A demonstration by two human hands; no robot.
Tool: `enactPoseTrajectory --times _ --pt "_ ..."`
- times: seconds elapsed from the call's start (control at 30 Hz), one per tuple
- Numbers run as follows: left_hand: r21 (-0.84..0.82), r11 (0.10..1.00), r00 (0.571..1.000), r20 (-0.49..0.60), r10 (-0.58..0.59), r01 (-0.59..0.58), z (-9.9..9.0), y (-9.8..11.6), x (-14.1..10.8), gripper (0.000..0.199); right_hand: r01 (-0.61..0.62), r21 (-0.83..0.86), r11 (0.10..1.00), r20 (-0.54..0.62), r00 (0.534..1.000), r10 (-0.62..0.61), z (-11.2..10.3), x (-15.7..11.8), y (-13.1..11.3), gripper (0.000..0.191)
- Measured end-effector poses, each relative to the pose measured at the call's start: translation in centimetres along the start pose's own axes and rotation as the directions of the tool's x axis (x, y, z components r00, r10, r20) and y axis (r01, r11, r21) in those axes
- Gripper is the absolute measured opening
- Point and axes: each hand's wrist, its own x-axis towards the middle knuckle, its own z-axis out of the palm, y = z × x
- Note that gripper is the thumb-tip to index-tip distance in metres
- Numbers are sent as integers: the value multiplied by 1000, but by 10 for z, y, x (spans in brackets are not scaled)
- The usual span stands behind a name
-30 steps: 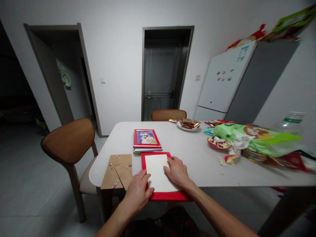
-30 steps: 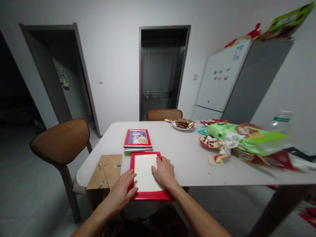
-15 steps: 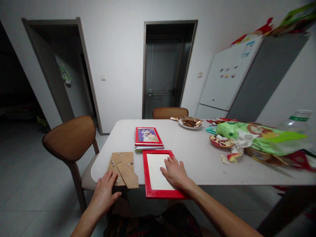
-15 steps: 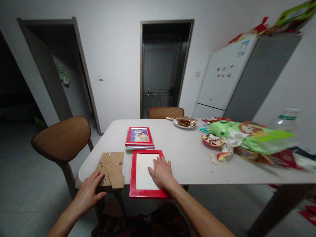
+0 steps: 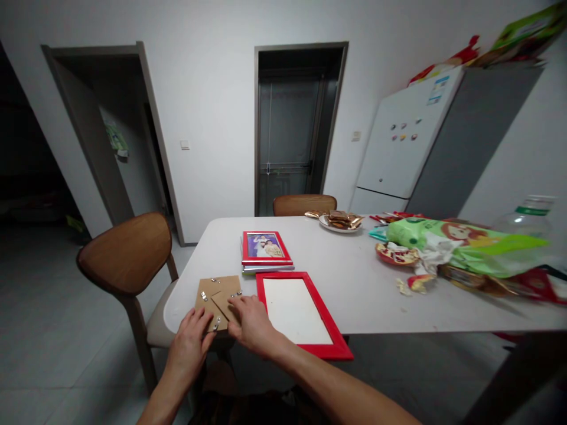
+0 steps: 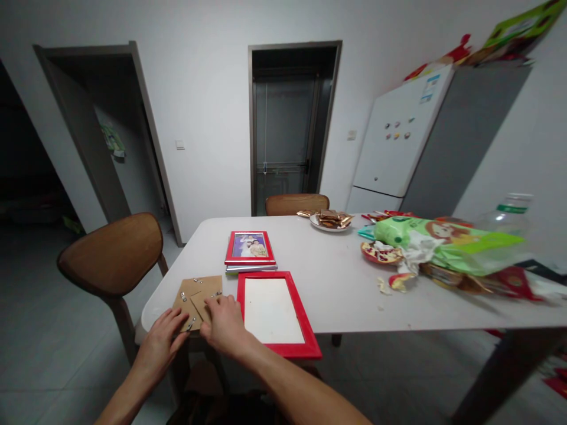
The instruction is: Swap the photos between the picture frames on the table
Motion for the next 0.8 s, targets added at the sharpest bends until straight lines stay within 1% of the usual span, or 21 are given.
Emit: enactPoseTrajectory --times 0.1,0.17,0.23,0.33,0.43,0.5,0.57,0.63,0.8 --pt "-16 999 998 -49 37 -38 -7 18 -1 32 35 130 991 -102 995 -22 -17 -11 9 43" --pt "-33 996 995 -55 87 -89 -9 36 -2 34 55 160 986 -154 988 -30 -32 -24 19 43" --pt "-73 987 990 -14 142 -143 -8 56 -2 33 29 155 987 -169 986 -3 -47 -40 33 42" --pt "-158 969 976 75 203 -190 1 88 2 31 -59 112 992 -142 987 74 -66 -61 57 39" --pt "-223 954 957 162 240 -201 11 116 9 31 -121 44 992 -122 985 126 -79 -76 82 38" --pt "-241 950 940 226 255 -200 16 129 14 31 -144 6 989 -122 982 144 -84 -83 95 38" --pt "-244 949 921 282 268 -201 19 138 18 31 -160 -19 987 -121 980 156 -87 -87 105 38" --pt "-248 947 908 314 276 -202 20 142 19 31 -177 -37 984 -113 979 172 -87 -90 110 38" --pt "-221 956 901 344 262 -194 20 141 21 27 -196 -104 975 -106 977 185 -79 -89 114 37"
